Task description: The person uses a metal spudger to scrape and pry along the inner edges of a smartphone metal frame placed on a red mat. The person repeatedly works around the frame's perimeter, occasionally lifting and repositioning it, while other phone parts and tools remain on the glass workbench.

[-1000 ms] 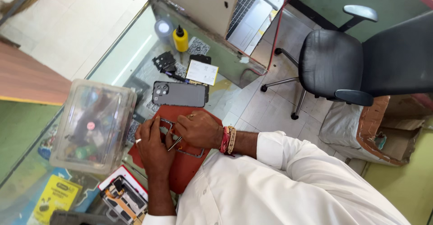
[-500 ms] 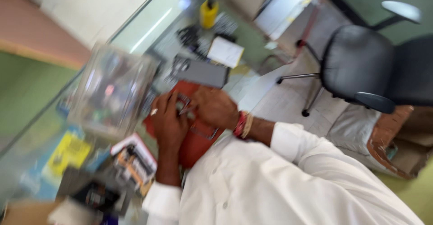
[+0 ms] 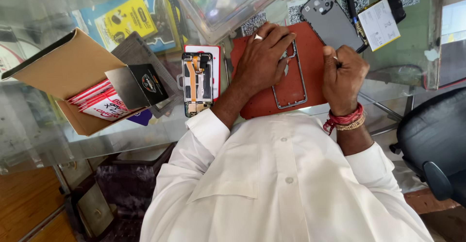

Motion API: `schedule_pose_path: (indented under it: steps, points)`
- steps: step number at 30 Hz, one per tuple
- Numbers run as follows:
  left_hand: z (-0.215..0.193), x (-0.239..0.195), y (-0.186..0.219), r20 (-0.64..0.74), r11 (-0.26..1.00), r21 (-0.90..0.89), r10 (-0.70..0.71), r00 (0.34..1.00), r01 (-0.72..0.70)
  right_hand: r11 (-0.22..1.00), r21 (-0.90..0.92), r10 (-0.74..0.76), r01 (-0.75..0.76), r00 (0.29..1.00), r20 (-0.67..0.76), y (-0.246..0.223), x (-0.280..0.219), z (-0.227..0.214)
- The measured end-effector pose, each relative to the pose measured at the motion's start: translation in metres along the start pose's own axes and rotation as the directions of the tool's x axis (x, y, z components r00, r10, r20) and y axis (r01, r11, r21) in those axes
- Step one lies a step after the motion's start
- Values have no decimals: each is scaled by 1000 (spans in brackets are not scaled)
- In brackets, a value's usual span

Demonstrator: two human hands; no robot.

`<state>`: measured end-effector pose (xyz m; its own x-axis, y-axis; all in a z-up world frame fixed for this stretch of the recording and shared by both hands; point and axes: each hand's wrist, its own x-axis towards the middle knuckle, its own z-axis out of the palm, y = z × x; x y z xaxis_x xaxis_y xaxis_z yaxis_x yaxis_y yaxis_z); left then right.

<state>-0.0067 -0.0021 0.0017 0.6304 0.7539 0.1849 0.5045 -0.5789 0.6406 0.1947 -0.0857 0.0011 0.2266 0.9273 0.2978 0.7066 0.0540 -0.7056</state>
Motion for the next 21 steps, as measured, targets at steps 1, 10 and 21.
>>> schedule_pose_path:
  steps: [1, 10, 21]
  points:
    - [1, -1, 0, 3, 1000, 6, -3, 1000, 3, 999, 8, 34, -34, 999, 2, -4, 1, -4]
    - [5, 0, -1, 9, 998, 55, -17, 1000, 16, 916, 401, 11, -12, 1000, 5, -15, -8, -13]
    - [8, -2, -1, -13, 998, 58, -16, 1000, 17, 945, 317, -92, 78, 995, 29, -12, -26, -2]
